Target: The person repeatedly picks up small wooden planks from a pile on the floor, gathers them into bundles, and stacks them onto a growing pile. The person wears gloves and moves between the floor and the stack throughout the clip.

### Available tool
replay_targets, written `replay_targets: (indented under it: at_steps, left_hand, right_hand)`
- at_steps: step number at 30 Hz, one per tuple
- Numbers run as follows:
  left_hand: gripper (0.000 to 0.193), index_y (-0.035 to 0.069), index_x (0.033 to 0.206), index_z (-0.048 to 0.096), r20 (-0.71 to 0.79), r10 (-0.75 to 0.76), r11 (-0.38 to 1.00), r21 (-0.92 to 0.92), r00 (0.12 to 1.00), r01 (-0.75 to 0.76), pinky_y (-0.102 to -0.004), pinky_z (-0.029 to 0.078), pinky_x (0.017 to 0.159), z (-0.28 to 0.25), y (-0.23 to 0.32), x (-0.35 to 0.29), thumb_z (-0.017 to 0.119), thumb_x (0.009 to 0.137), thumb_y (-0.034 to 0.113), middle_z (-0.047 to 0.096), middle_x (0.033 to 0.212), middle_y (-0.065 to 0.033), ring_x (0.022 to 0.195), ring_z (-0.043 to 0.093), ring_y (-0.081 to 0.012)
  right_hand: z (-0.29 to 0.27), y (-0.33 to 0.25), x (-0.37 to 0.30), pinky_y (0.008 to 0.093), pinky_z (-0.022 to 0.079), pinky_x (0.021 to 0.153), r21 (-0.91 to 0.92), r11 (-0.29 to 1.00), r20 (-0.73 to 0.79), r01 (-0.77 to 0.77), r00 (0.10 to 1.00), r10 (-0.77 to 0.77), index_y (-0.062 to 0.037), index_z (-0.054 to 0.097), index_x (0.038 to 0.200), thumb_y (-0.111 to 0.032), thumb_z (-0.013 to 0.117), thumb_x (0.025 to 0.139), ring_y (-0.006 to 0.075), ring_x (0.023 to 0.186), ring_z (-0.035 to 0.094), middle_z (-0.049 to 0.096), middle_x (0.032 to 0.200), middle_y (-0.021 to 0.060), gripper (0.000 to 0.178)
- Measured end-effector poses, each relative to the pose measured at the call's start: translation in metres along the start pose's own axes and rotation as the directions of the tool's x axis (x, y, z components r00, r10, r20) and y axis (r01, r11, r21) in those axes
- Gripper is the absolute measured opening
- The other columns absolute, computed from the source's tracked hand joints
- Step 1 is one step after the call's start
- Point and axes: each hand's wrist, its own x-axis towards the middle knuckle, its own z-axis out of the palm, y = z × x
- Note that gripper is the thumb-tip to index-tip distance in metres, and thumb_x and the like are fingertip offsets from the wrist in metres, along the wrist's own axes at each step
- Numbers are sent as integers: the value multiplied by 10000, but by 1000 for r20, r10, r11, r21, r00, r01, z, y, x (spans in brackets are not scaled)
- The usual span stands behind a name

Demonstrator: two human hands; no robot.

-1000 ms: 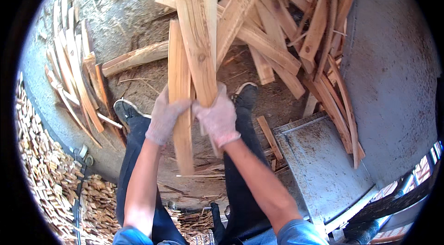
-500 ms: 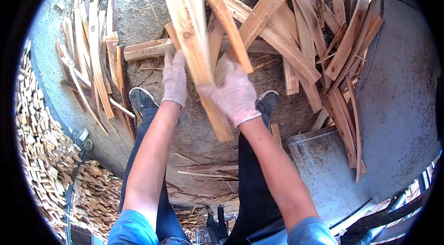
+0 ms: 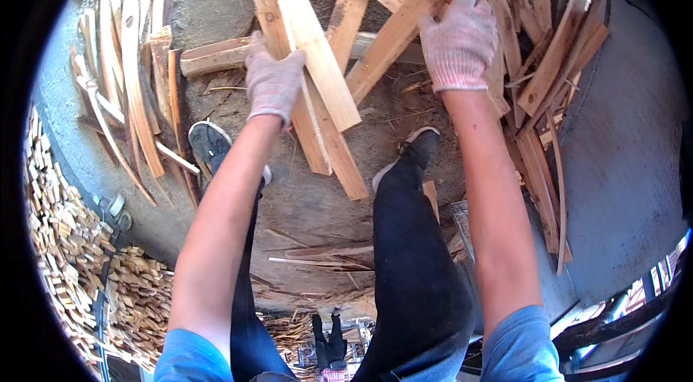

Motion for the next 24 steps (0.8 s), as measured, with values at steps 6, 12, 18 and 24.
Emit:
replay_targets:
  at_steps: [6, 12, 18, 24]
  left_hand:
    - [860, -52, 1500, 433, -150, 130, 985, -97, 980, -145, -440, 386, 1162, -14, -22, -2, 783, 838, 371, 480, 1487, -322, 1383, 491, -412]
    - [699, -83, 1361, 552, 205, 83, 795, -604, 975, 59, -346, 526, 921, -28, 72, -27, 758, 921, 419, 686, 1114, -178, 1003, 662, -229]
    - [280, 38, 1100, 624, 266, -116, 855, -464, 957, 233, -267, 503, 529, -66, 68, -47, 721, 928, 237, 605, 804, -43, 629, 592, -132]
    - [698, -50, 1415, 484, 43, -104, 992, -61, 994, 106, -333, 554, 829, -117, -52, -3, 737, 882, 323, 666, 1071, -163, 906, 666, -231]
  right_hand:
    - [-34, -7, 50, 401, 501, 1042, 38, 996, 241, 86, 966, -93, -16, 634, 1266, -381, 737, 868, 330, 1228, 659, 692, 1254, 247, 551]
    - [-61, -26, -36, 473, 595, 709, 470, 882, 285, 34, 940, -188, -38, 641, 935, -301, 695, 833, 362, 775, 720, 706, 852, 187, 287]
    - [-77, -4, -122, 449, 517, 1026, 748, 634, 463, -199, 840, -283, -25, 634, 1278, -497, 767, 806, 378, 1152, 657, 678, 1181, 246, 681]
    - [14, 168, 1, 479, 375, 1164, 276, 863, 337, -422, 884, 324, 67, 504, 1425, -603, 610, 921, 433, 1320, 543, 543, 1436, 298, 846]
